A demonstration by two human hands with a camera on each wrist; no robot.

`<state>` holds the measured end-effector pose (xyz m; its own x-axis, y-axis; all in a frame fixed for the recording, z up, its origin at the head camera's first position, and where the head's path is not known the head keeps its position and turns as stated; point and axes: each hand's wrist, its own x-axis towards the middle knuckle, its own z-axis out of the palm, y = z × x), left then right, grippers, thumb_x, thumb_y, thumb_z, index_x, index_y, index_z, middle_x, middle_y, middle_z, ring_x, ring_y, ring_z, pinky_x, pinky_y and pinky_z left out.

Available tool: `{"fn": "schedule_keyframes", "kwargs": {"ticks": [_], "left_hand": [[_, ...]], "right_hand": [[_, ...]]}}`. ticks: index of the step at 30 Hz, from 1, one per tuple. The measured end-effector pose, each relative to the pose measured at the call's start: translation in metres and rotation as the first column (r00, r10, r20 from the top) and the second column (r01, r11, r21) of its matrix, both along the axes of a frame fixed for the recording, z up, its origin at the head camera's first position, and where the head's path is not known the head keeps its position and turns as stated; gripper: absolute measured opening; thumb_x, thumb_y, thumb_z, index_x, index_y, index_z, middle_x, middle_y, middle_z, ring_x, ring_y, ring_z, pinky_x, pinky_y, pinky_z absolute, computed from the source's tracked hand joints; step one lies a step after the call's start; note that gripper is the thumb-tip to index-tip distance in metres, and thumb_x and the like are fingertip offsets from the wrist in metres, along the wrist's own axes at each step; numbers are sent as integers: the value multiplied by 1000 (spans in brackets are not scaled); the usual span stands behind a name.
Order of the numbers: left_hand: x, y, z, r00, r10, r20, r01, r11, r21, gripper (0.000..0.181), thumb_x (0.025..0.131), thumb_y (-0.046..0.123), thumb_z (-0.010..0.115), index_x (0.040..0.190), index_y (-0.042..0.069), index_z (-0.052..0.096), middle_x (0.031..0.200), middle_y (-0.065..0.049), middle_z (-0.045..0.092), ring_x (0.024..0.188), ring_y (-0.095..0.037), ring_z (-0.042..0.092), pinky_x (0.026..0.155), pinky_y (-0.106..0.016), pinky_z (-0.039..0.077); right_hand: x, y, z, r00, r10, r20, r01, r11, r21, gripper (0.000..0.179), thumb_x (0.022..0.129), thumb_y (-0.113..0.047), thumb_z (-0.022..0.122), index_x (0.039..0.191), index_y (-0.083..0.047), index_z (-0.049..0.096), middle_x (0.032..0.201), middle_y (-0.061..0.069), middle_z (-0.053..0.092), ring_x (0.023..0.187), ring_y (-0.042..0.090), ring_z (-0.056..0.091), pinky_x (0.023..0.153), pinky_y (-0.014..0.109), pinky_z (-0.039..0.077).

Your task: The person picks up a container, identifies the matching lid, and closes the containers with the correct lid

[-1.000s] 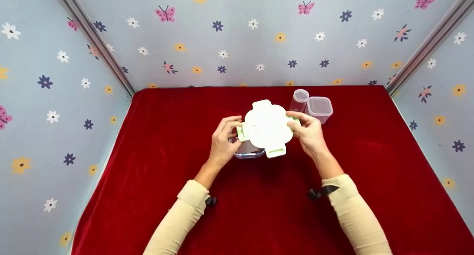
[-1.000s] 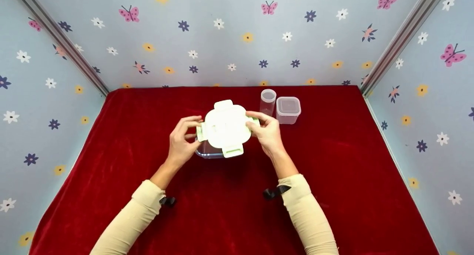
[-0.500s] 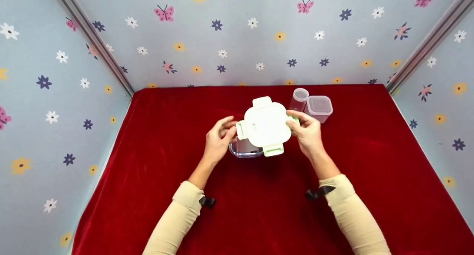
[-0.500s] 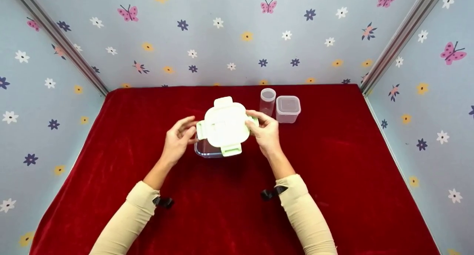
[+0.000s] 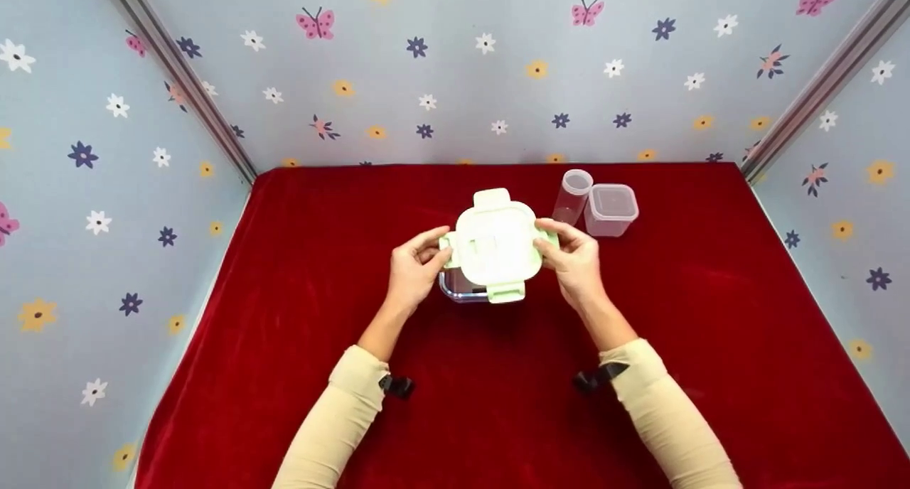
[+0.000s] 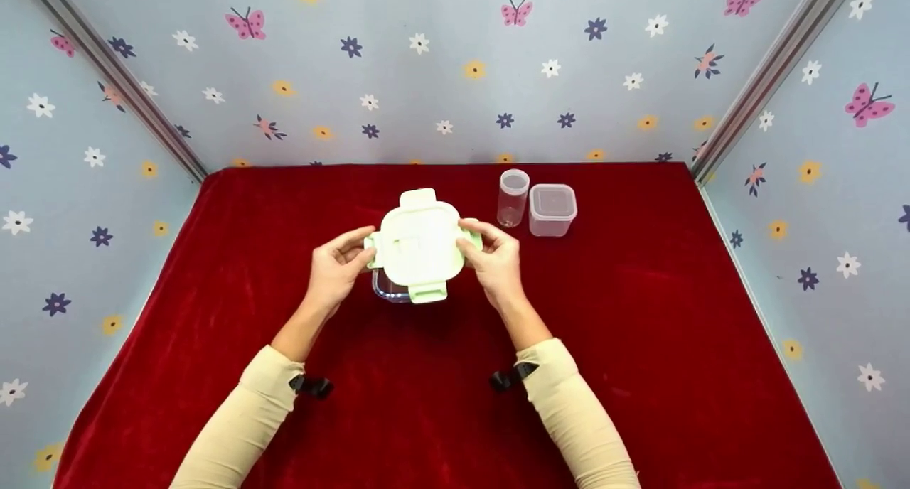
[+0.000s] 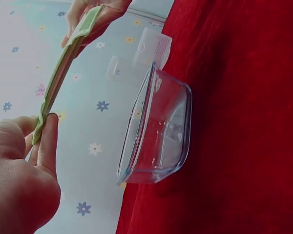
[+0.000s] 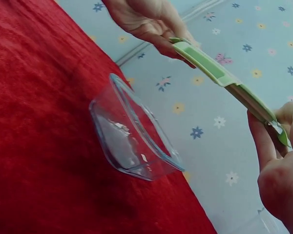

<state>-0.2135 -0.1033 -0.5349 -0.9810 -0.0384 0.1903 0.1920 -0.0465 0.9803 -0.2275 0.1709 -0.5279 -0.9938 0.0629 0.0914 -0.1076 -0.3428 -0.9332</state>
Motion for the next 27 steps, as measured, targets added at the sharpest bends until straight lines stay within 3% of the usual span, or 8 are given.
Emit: {"fn": "schedule_keyframes", "kwargs": {"ticks": [15,27], "left_hand": [[-5,-20,-5,997,71,5,-71,997,-11,39,97,-10,77,136,-15,73,120,-30,82,85,1,77,73,-15,62],[-8,-23,-18,985,154,83,-153,988,-11,37,96,-7,80,132,-12,76,116,-25,85,83,0,76,72,-14,61]], "right_hand": [[2,-25,-7,999,2,37,-3,999,36,35,99,16,70,133,13,73,106,4,81,85,11,80,72,28,70],[-3,-34,-17,998,18,61,-23,996,86,36,101,12,71,137,17,69,100,2,80,79,9,79,69,26,69]]}}
